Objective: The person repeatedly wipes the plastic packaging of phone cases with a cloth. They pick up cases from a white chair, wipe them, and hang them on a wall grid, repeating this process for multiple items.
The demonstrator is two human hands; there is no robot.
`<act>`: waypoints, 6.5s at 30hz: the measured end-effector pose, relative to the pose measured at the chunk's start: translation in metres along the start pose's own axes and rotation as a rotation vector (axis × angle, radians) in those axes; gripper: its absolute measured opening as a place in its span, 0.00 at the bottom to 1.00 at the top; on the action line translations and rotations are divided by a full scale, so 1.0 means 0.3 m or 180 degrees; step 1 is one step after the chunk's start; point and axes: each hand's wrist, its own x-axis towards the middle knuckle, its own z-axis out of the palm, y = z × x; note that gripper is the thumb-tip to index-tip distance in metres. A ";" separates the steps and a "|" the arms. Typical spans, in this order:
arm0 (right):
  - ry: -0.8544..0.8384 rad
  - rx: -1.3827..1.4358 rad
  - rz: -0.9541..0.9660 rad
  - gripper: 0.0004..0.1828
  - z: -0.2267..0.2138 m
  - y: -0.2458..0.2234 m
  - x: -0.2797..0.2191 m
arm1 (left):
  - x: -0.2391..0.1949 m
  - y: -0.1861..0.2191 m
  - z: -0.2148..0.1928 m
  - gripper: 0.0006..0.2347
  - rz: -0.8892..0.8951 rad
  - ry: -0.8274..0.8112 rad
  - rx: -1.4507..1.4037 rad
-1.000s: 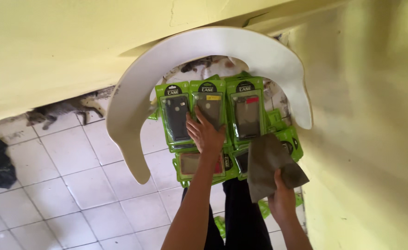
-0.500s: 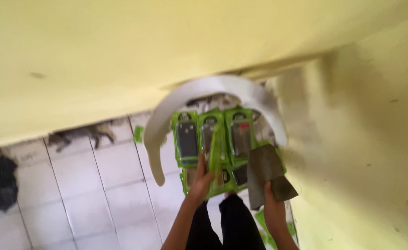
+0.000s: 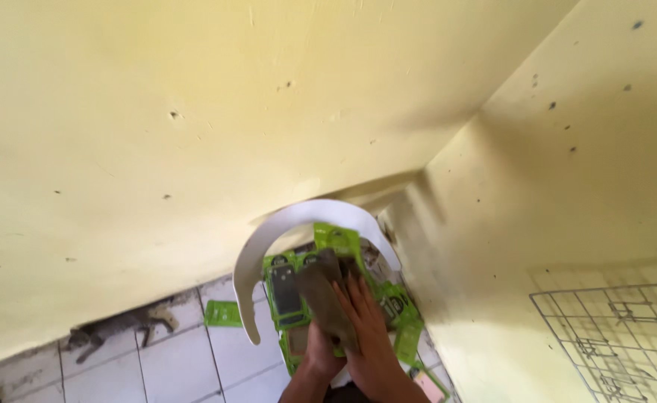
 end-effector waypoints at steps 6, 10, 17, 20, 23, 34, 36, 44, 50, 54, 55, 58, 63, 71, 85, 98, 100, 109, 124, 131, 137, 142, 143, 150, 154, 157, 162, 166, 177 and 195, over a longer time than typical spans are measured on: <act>0.0435 0.1695 0.0616 0.35 0.077 0.078 -0.139 | 0.003 -0.007 0.050 0.25 0.0667 0.0091 0.0441; 0.1097 0.1760 0.1676 0.21 0.133 0.246 -0.151 | -0.005 0.021 0.025 0.26 0.1113 0.0502 0.1117; 0.1311 0.1938 0.1773 0.21 0.243 0.406 -0.216 | -0.064 0.158 -0.037 0.28 0.1015 0.0968 0.1234; 0.1448 0.1932 0.1433 0.26 0.283 0.397 -0.232 | -0.073 0.195 -0.047 0.29 0.1206 0.0709 0.1279; 0.0997 0.2506 0.1961 0.27 0.300 0.366 -0.234 | -0.073 0.224 -0.059 0.30 0.1207 0.0605 0.1162; 0.0676 0.3935 0.2677 0.30 0.143 0.261 -0.224 | -0.122 0.146 0.014 0.28 0.1310 0.0219 0.0829; 0.0528 0.4011 0.2817 0.31 0.132 0.287 -0.233 | -0.124 0.135 0.035 0.25 0.1387 0.0238 0.0635; 0.0836 0.2530 0.1913 0.28 -0.124 0.410 -0.209 | -0.144 0.137 0.116 0.23 0.1141 0.0234 0.0104; 0.1488 0.0456 -0.0652 0.32 -0.329 0.175 -0.050 | -0.126 -0.048 0.155 0.21 0.0174 -0.0205 0.0563; 0.0745 -0.0699 -0.1106 0.39 -0.300 0.029 0.003 | -0.082 -0.159 0.119 0.26 -0.0049 -0.0467 0.0091; 0.0577 -0.0769 -0.0995 0.41 -0.282 0.009 -0.011 | -0.076 -0.160 0.099 0.25 -0.0020 -0.0513 0.0183; 0.0312 -0.0671 -0.0873 0.42 -0.248 -0.001 -0.081 | -0.043 -0.136 0.047 0.23 0.0079 -0.0527 0.0241; -0.0116 -0.0434 -0.0866 0.46 -0.217 0.020 -0.206 | 0.009 -0.074 0.027 0.30 -0.0961 -0.2002 -0.1898; -0.0584 -0.0822 -0.0950 0.45 -0.160 0.219 -0.357 | -0.050 0.090 0.171 0.27 0.0582 0.0370 0.0611; 0.0387 0.4745 0.3000 0.32 0.083 0.543 -0.134 | -0.083 -0.117 -0.049 0.32 0.2230 -0.0270 0.6927; -0.1247 0.1111 0.2489 0.25 0.737 0.894 0.142 | -0.283 0.133 -0.430 0.18 0.1451 0.1905 0.4183; -0.1176 0.0743 0.2152 0.25 0.794 0.962 0.147 | -0.298 0.148 -0.466 0.19 0.1286 0.2191 0.4207; -0.1108 0.0453 0.2311 0.28 0.773 1.083 0.163 | -0.257 0.119 -0.509 0.20 0.0793 0.2007 0.3964; 0.0066 0.2154 0.2577 0.24 0.440 0.837 -0.386 | -0.047 -0.038 -0.464 0.16 0.0158 0.0821 0.4138; 0.1625 0.3195 0.2661 0.27 -0.028 0.600 -0.790 | 0.083 -0.412 -0.221 0.16 -0.0469 -0.0842 0.4059; 0.3007 0.2485 0.2803 0.22 -0.186 0.526 -1.186 | -0.038 -0.864 -0.038 0.17 -0.1519 -0.1652 0.3984; 0.3883 0.2192 0.3036 0.18 -0.240 0.498 -1.599 | -0.299 -1.240 0.017 0.16 -0.1510 -0.2212 0.4548; 0.4052 0.2254 0.3092 0.18 -0.249 0.500 -1.672 | -0.347 -1.306 0.032 0.16 -0.1465 -0.2435 0.4334; 0.4547 0.1781 0.3168 0.20 -0.372 0.414 -1.892 | -0.631 -1.436 0.254 0.31 -0.0583 -0.3240 0.4779; 0.4656 0.0991 0.2933 0.34 -0.524 0.351 -1.872 | -0.660 -1.492 0.415 0.31 0.0660 -0.3947 0.4806; 0.4666 0.0267 0.2387 0.34 -0.673 0.338 -1.836 | -0.637 -1.530 0.524 0.27 0.1126 -0.4223 0.4758; 0.4521 -0.0596 0.2264 0.23 -0.866 0.387 -1.773 | -0.551 -1.624 0.667 0.24 0.1559 -0.4187 0.4868; 0.4576 -0.0975 0.2078 0.22 -0.945 0.454 -1.741 | -0.500 -1.687 0.721 0.24 0.1775 -0.4045 0.4819; 0.4621 -0.1050 0.2233 0.28 -0.883 0.515 -1.723 | -0.461 -1.699 0.712 0.25 0.1299 -0.3981 0.5051; 0.4226 -0.1645 0.2547 0.26 -0.600 0.371 -1.651 | -0.449 -1.509 0.442 0.26 0.1310 -0.3356 0.4828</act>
